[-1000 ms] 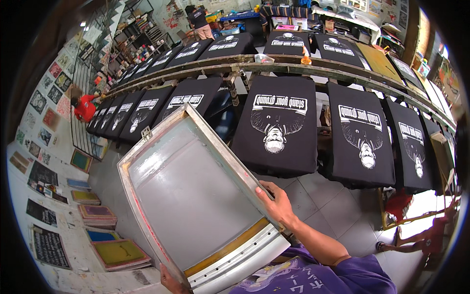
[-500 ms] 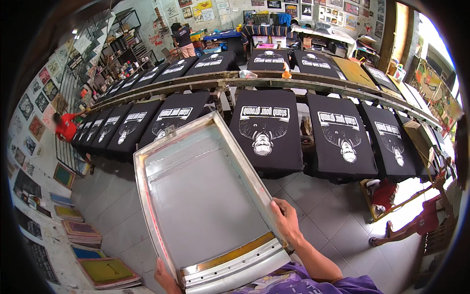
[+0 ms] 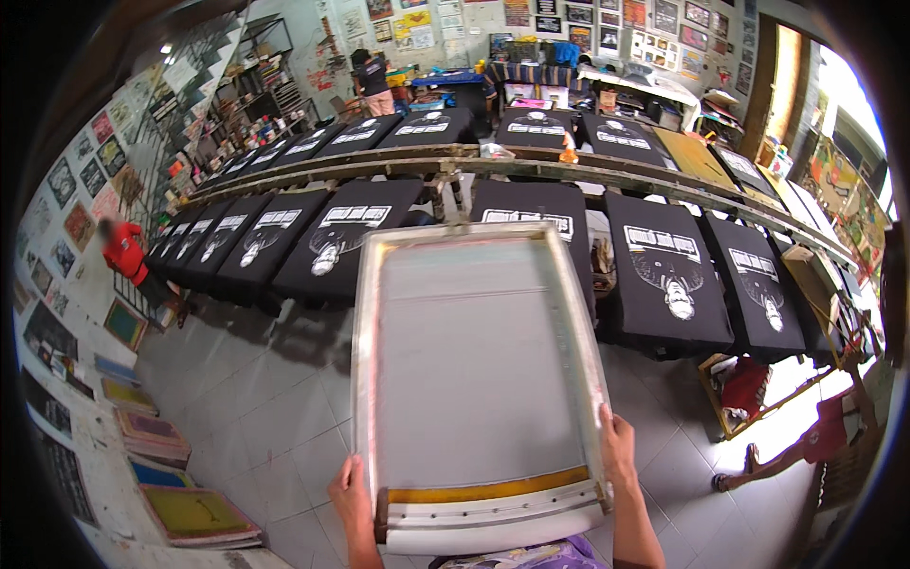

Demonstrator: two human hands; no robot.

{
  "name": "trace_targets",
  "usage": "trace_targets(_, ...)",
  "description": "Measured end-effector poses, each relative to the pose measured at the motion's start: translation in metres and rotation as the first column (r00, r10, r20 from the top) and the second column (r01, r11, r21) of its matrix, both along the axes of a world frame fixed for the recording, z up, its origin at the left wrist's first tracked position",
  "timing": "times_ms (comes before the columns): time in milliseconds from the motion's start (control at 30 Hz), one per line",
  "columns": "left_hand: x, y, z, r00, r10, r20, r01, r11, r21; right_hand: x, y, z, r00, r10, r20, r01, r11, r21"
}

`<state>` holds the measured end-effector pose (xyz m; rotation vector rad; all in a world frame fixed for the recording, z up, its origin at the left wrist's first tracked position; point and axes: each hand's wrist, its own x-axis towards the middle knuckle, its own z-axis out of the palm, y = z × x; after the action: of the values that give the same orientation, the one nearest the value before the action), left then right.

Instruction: The person performs screen printing on a series of black t-shirts using a manual press. They repeatedly lower a screen onto the fabric, pull a squeegee across the mesh to transfer ink, and lift the screen to reveal the printed design. The process is repeated for multiple shirts arranged in a row.

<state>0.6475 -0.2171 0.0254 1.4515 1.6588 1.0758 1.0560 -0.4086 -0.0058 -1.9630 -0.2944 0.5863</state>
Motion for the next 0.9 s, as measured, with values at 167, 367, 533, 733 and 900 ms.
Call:
trace_targets(167, 0.057, -0.01, 0.023, 0.976, -0.166, 0.139, 0.177, 0.982, -0.068, 0.022, -0.047, -0.002, 0.992, -0.119, -0.031, 0.118, 0.992, -0.041)
trace_targets(367, 0.092, -0.022, 0.039, 0.909, -0.324, 0.263, 0.367, 0.92, -0.134, 0.027, -0.084, 0.02, 0.958, -0.281, 0.05, 0.278, 0.959, 0.058)
trace_targets(533, 0.084, -0.016, 0.011, 0.913, -0.343, 0.222, 0.371, 0.923, -0.098, 0.026, -0.101, 0.017, 0.961, -0.264, 0.076, 0.266, 0.964, -0.007)
trace_targets(733, 0.06, -0.01, 0.009, 0.932, -0.281, 0.228, 0.304, 0.95, -0.076, -0.002, -0.068, 0.035, 0.976, -0.217, 0.01, 0.216, 0.975, 0.054)
trace_targets(900, 0.03, -0.013, 0.013, 0.963, -0.13, 0.234, 0.16, 0.981, -0.11, -0.009, -0.036, 0.044, 0.998, -0.057, 0.001, 0.057, 0.995, 0.08)
